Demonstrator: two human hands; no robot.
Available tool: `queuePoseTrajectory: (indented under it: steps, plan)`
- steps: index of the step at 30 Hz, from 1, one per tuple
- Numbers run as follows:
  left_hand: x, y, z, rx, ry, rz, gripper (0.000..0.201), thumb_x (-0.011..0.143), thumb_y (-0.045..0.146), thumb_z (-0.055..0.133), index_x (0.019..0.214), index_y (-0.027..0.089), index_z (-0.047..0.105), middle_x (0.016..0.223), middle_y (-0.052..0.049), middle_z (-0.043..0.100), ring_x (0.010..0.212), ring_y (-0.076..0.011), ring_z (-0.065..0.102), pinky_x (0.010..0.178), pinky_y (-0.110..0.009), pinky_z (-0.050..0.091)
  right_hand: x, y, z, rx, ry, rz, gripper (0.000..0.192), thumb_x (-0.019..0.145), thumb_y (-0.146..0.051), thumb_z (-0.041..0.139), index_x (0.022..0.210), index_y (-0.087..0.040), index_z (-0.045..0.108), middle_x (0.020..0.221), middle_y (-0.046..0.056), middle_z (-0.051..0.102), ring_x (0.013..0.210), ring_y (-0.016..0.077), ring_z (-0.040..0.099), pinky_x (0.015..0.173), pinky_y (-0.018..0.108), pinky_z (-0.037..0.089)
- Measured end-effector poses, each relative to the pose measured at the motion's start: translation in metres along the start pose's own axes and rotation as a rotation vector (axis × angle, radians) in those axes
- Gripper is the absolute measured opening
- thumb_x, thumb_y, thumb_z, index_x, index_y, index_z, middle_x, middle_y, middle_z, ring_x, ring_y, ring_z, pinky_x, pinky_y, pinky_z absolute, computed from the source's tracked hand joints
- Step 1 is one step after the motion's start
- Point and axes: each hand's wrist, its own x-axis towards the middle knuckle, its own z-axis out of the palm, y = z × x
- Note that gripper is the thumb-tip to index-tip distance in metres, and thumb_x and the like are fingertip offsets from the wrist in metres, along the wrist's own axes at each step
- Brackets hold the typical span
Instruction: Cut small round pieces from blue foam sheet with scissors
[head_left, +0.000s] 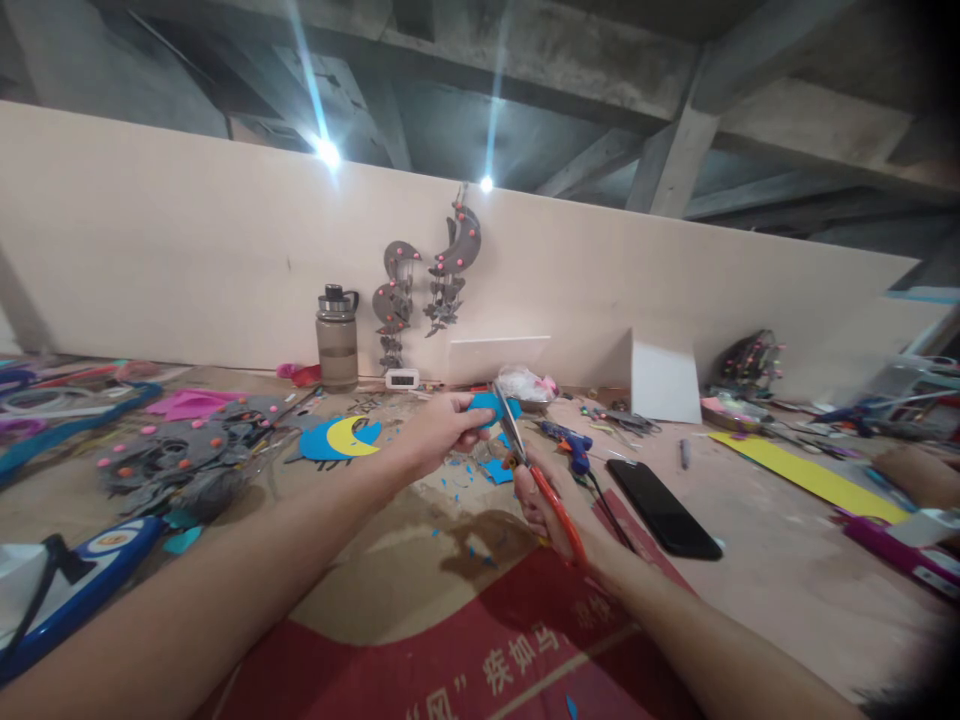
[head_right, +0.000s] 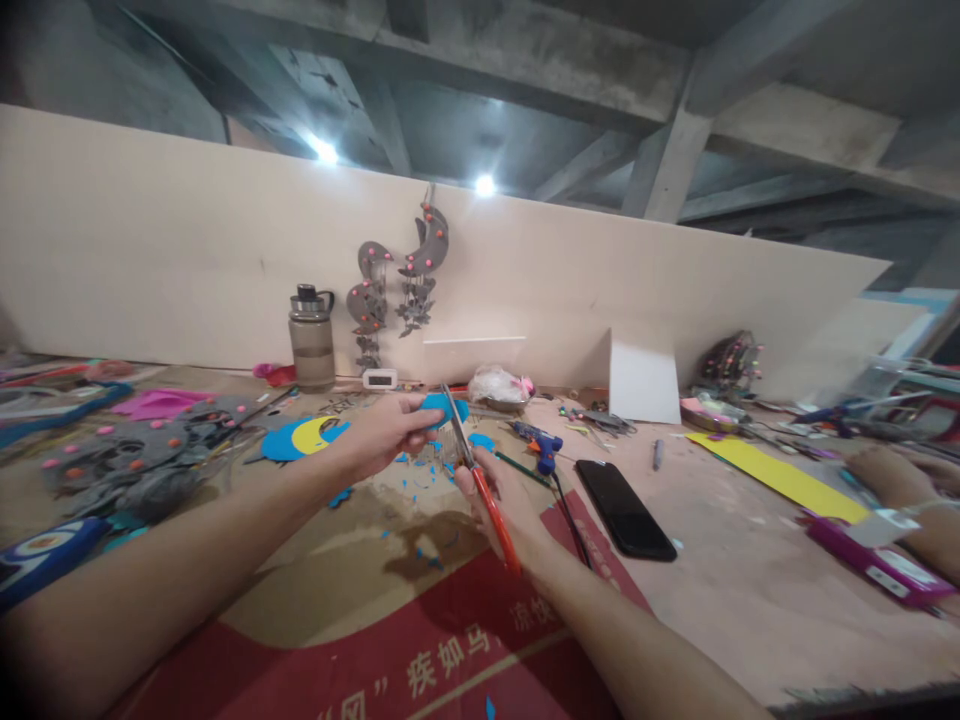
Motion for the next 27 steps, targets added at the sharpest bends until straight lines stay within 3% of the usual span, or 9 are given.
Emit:
queuePoseTrajectory:
  steps: [8,27]
  plan:
    - [0.003,-0.008,0.001,-0.021,0.009,0.011,0.027,0.075,0.038,0.07,0.079,0.012,0.062,0.062,-0.001,0.062,0.044,-0.0045,0.045,0.044,-0.019,0.029,0.001,0.005,0.003,0.121,0.036,0.026,0.054,0.072,-0.071,0.065,0.093,-0.024,0.049,0.057,-0.01,0.028,0.04,0.0052,0.024,0.035,0.018,0.018]
    - [0.006,-0.014,-0.003,-0.044,-0.004,0.013,0.029,0.075,0.04,0.072,0.077,0.013,0.063,0.062,0.0,0.061,0.046,-0.0039,0.043,0.043,-0.018,0.028,0.001,0.004,0.006,0.102,0.078,0.076,0.055,0.071,-0.07,0.065,0.093,-0.023,0.049,0.054,-0.011,0.031,0.038,0.0051,0.026,0.034,0.018,0.018]
